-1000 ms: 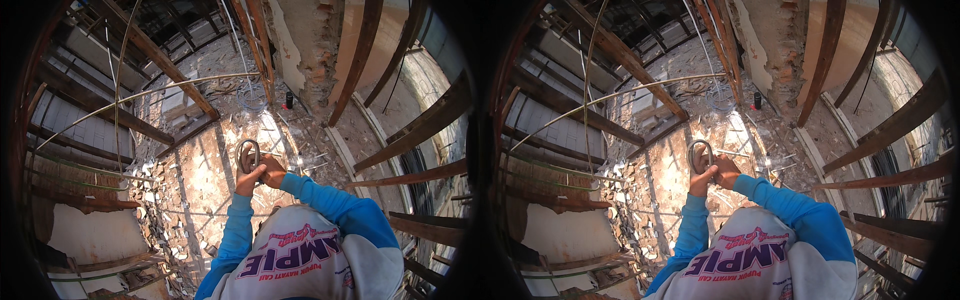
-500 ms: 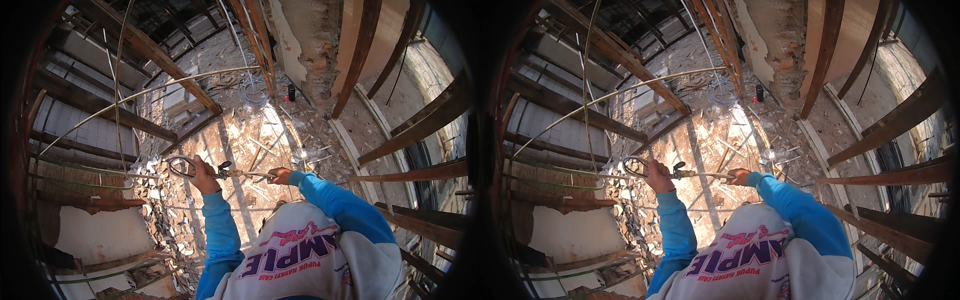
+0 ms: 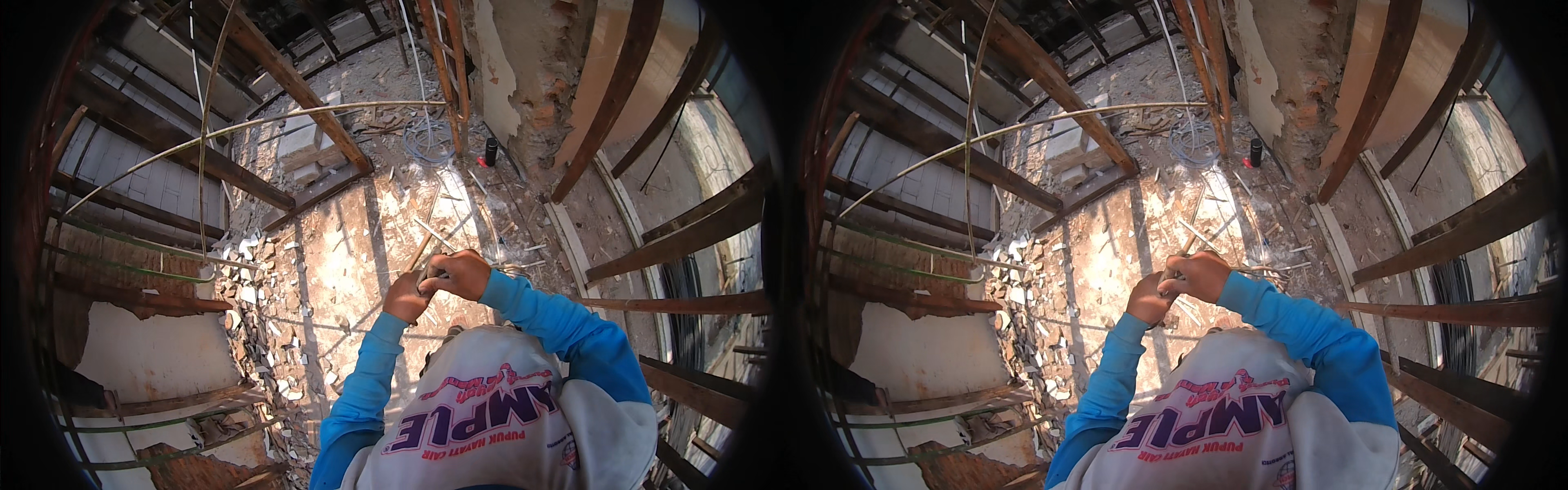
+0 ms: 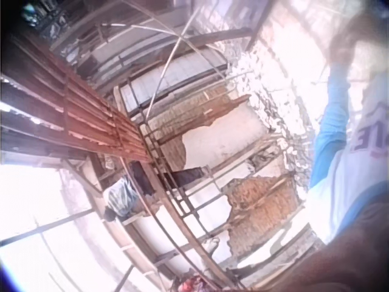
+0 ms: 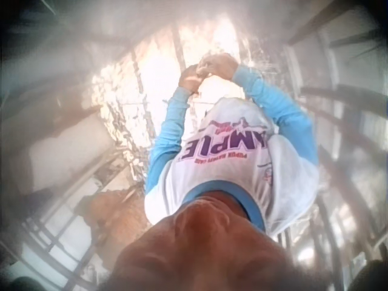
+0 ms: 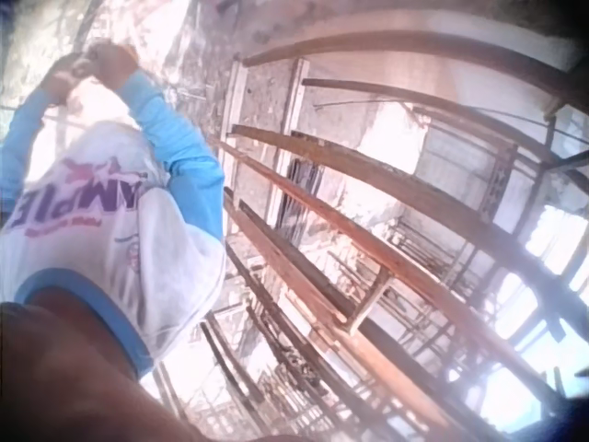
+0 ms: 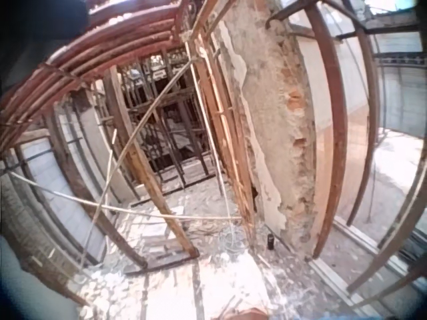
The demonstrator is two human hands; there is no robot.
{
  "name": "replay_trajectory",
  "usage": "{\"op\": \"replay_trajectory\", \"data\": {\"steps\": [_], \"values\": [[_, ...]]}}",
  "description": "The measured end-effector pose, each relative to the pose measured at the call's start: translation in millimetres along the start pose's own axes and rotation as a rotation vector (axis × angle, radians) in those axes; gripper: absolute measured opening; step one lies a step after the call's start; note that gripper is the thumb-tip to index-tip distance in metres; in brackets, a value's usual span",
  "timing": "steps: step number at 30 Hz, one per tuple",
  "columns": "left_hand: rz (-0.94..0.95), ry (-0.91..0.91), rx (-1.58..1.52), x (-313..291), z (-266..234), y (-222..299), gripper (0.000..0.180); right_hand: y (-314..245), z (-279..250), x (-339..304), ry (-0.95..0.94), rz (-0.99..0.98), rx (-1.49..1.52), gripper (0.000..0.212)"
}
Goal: The person coils a length of white electrical wire into a circular loop, holding one end and wrapping the rest around their hand before securing the coil.
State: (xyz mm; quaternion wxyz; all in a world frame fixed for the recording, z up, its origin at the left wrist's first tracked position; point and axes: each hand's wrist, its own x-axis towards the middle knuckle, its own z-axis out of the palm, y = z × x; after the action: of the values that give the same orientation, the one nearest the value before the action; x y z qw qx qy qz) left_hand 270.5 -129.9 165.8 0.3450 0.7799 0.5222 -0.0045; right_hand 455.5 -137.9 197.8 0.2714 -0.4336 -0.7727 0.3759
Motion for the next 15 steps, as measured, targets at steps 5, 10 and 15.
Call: {"op": "replay_trajectory", "data": {"steps": [5,10,15], "values": [[-0.153,-0.180,-0.702,-1.7,37.3,16.0,0.027,27.8,-16.1,7.3,0.155,-0.098,-0.071,0.044],[-0.007,0.069,-0.828,-1.8,43.0,-6.4,0.029,63.8,-36.0,-8.3,0.143,-0.185,-0.132,0.070],[0.150,0.247,-1.137,13.5,54.6,10.6,0.039,53.6,-15.0,4.6,-0.088,0.099,0.572,0.065]]}}
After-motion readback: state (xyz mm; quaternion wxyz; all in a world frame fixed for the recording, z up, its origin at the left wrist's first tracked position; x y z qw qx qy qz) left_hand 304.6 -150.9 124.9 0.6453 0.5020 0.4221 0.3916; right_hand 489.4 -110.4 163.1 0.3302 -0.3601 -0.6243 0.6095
